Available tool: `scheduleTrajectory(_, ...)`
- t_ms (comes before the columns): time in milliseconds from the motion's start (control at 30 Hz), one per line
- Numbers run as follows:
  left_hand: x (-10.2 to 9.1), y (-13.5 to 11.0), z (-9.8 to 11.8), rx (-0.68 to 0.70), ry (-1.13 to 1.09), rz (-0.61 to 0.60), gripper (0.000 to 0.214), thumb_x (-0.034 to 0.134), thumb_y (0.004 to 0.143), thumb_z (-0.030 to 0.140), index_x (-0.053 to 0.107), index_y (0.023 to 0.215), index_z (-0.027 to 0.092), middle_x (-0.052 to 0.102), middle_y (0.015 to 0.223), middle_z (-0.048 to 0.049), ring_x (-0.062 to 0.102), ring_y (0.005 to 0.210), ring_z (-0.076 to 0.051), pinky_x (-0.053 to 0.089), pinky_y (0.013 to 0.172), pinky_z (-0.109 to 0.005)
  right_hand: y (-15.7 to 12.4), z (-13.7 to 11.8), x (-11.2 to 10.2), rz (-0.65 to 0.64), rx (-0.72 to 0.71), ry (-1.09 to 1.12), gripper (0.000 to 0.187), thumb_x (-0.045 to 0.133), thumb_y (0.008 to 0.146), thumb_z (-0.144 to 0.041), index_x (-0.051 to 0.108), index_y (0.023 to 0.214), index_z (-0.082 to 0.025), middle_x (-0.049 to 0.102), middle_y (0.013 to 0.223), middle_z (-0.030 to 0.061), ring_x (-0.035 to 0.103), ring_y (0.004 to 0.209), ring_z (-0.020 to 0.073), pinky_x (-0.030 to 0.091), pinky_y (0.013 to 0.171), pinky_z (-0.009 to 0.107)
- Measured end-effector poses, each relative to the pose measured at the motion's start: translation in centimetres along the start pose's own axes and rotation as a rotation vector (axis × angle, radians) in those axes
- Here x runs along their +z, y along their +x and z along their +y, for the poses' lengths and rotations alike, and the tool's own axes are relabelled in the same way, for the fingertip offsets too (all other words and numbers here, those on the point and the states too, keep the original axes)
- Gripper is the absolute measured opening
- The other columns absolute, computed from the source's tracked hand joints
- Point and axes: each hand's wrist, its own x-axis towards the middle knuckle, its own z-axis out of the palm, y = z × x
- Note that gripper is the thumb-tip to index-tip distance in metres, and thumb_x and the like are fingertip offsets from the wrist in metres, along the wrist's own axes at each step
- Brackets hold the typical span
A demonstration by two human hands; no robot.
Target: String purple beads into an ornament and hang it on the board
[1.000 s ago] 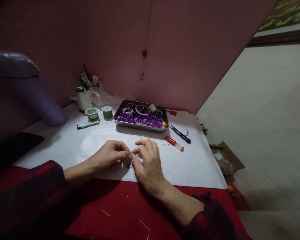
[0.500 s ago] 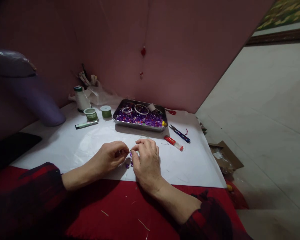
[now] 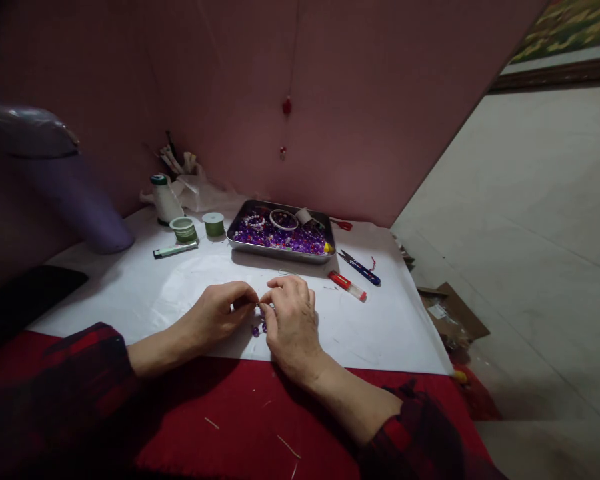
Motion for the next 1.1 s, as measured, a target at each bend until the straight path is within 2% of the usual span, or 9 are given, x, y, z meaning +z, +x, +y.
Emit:
scheduleTrajectory(367, -0.34, 0.14, 0.26, -0.045, -0.014, -0.014, 0.014, 0.051, 0.074, 0.006, 0.061, 0.070, 0.015, 0.061, 0.066, -0.0002, 0.052, 0.061, -0.010, 0.039, 0.060, -0.023, 0.02, 0.10, -0.17, -0.007, 0.002, 0.052, 0.013, 0.053, 0.081, -0.011, 0.058, 0.077, -0.022, 0.058, 0.105, 0.0045, 0.045, 0.106, 0.0235, 0.035, 0.086, 0.041)
scheduleTrajectory(767, -0.40, 0.19, 0.15, -0.114, 0.010, -0.011, 0.006, 0.058, 0.073, 0.013, 0.057, 0.068, 0.015, 0.057, 0.068, -0.0003, 0.048, 0.063, -0.011, 0.038, 0.060, -0.025, 0.21, 0.10, -0.13, -0.027, 0.048, 0.095, 0.012, 0.055, 0.080, -0.012, 0.059, 0.075, -0.022, 0.058, 0.104, 0.0032, 0.045, 0.106, 0.0225, 0.034, 0.087, 0.041)
scheduleTrajectory(1100, -0.38, 0.08, 0.01, -0.071, 0.037, -0.023, 0.005, 0.057, 0.076, 0.015, 0.060, 0.072, 0.016, 0.059, 0.073, -0.0018, 0.051, 0.067, -0.012, 0.040, 0.062, -0.026, 0.27, 0.21, -0.01, -0.002, 0.068, 0.111, 0.011, 0.056, 0.080, -0.014, 0.060, 0.074, -0.022, 0.060, 0.100, 0.0039, 0.048, 0.103, 0.0233, 0.035, 0.086, 0.042)
